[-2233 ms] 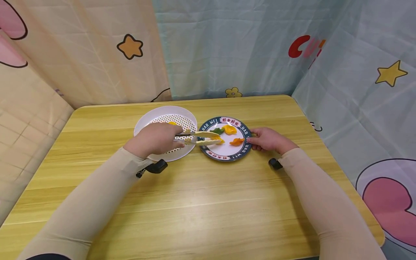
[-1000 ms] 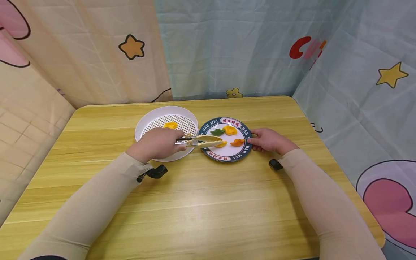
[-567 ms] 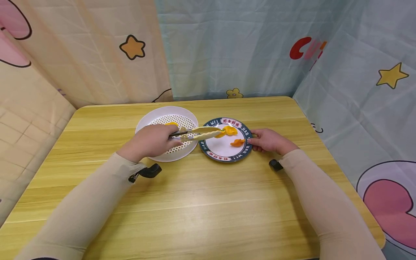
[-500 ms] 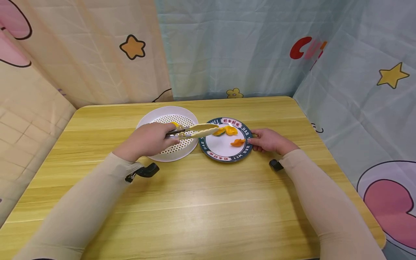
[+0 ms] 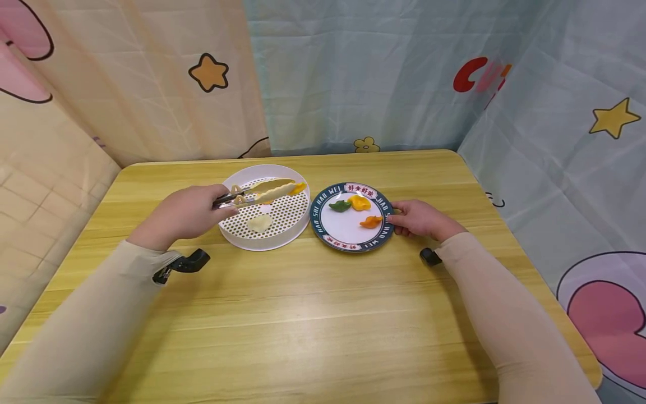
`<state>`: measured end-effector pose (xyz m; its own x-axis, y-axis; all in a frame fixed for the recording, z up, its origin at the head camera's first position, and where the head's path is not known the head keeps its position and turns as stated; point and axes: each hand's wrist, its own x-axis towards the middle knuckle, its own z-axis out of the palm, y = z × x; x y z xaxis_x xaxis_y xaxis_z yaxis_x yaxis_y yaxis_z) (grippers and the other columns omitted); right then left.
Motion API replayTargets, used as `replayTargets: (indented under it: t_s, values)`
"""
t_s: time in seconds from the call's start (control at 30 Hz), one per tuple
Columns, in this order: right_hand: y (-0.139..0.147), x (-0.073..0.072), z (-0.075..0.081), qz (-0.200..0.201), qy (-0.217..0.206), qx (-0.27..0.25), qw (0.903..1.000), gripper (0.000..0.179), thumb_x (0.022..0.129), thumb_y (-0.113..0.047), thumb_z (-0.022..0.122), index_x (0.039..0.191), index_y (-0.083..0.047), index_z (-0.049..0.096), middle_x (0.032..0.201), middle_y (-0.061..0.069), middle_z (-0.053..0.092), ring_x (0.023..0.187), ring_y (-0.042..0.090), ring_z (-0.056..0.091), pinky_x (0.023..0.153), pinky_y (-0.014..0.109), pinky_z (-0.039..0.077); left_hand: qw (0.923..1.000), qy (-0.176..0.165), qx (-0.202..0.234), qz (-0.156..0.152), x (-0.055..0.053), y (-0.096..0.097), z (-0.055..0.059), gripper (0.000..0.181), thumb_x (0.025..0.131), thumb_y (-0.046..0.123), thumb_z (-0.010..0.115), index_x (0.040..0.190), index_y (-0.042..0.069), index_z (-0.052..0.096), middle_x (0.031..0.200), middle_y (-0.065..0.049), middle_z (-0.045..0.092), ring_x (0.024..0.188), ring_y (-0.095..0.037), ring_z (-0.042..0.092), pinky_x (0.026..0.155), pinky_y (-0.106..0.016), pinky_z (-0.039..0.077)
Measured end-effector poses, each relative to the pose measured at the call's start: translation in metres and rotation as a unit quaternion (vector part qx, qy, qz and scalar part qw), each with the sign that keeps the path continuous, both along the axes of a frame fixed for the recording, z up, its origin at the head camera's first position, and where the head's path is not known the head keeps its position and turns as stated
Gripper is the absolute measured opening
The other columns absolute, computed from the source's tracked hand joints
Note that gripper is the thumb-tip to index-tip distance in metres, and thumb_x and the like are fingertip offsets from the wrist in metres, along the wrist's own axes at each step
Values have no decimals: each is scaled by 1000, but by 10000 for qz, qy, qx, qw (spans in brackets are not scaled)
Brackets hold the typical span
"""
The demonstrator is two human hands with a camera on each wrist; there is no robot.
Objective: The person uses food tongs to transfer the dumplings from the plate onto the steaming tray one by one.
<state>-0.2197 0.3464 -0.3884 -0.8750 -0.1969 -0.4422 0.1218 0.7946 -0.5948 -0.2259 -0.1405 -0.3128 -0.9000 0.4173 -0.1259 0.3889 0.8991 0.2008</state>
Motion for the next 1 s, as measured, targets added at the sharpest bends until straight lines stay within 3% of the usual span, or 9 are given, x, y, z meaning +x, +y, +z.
replayTargets:
  t_s: [0.27,0.6,1.0]
  values:
    - [1,1,0,7,-4,7,10000,67,110,-30,57,162,2,30,86,4,68,75,20,58,68,31,52,9986,-231,-485,-17,-4,-10,-12,49,105,48,59,133,7,63,108,-9,72,93,-27,64,81,-48,52]
    - [0,0,-1,-8,-3,-37,10000,67,110,-29,56,163,1,29,85,4,68,75,20,59,68,30,52,9975,-386,-597,29,-3,-14,-18,43,105,45,60,125,7,64,101,-8,69,89,-27,62,79,-45,51]
    - [-1,0,1,-33,-11,22,10000,66,110,-30,57,163,1,31,86,4,68,76,20,58,69,30,51,9976,-372,-581,34,-5,-14,-21,44,105,45,59,128,7,64,106,-8,71,92,-27,63,81,-47,52]
